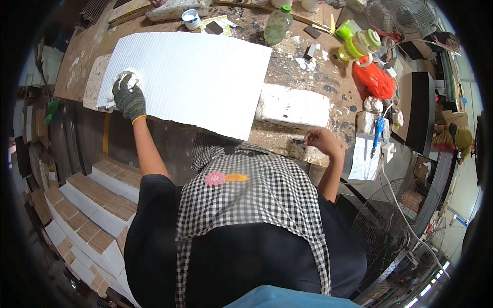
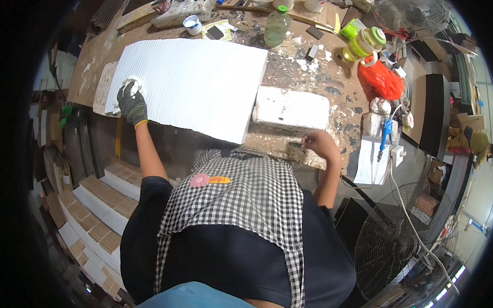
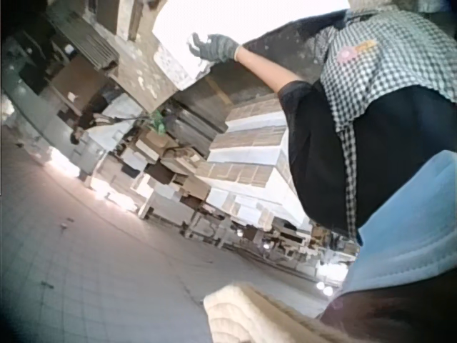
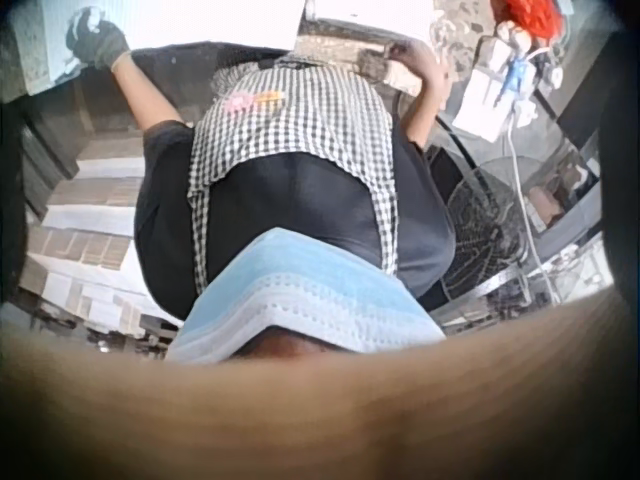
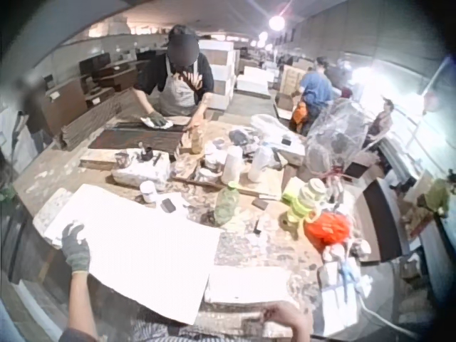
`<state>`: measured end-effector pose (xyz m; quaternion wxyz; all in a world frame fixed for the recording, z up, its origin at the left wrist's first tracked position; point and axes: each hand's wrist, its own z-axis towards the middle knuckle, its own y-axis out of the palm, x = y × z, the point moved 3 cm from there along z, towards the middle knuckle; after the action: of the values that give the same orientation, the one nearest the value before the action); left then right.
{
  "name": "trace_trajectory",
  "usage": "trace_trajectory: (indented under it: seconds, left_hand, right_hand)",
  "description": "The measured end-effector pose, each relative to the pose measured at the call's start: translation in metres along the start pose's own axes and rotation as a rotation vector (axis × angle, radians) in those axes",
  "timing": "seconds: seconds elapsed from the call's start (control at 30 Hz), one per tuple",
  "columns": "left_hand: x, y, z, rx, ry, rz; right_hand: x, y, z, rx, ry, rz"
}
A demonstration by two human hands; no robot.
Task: The person uses a utility knife to score and cut a large white foam sheet on a workbench, then wipes the surface with a cloth. The person repeats the cutting and wiping process on smaller foam pieces, separating them and stacking the cut pieces on the table.
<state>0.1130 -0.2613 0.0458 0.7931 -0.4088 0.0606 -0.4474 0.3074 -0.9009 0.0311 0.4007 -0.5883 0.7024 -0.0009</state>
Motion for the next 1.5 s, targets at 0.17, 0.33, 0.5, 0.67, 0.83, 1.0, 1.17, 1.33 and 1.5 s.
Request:
trace_trajectory:
  seconds: [0.17, 0.33, 0.5, 0.67, 0.83, 1.0, 1.17, 1.33, 1.5]
  left_hand:
    - [0.047, -0.044, 0.018, -0.184, -0.147, -0.385]
    - [0.201, -0.128, -0.056, -0.505, -0.105, -1.043]
    - [0.325, -0.148, -0.127, -0.594, 0.493, -0.786]
    - [0.268, -0.147, -0.122, -0.567, 0.485, -0.635]
    - [0.215, -0.099, -0.147, -0.469, 0.254, -0.165]
    - [0.201, -0.080, -0.162, -0.576, 0.290, -0.155]
    - [0.193, -0.097, -0.153, -0.707, 0.340, -0.167]
    - [0.173, -0.122, -0.133, -0.668, 0.333, -0.371]
    - [0.135, -0.140, -0.108, -0.536, 0.258, -0.338]
  right_hand:
    - [0.051, 0.028, -0.036, 0.554, -0.025, -0.427]
    - [-0.039, 0.019, -0.037, 0.374, -0.347, 0.249]
    - [-0.164, 0.091, -0.014, -0.007, -0.378, 0.818]
    - [-0.184, 0.051, -0.026, 0.063, -0.440, 1.004]
    - [-0.222, 0.049, 0.004, 0.694, -0.816, 0.035]
    - [-0.254, 0.102, 0.104, 0.257, -0.919, -0.753]
    - [-0.299, -0.020, 0.244, 0.542, -0.420, -0.645]
    - [-0.301, -0.052, 0.239, 0.824, -0.606, -0.291]
    - [-0.293, 0.076, 0.132, 0.984, -0.566, -0.640]
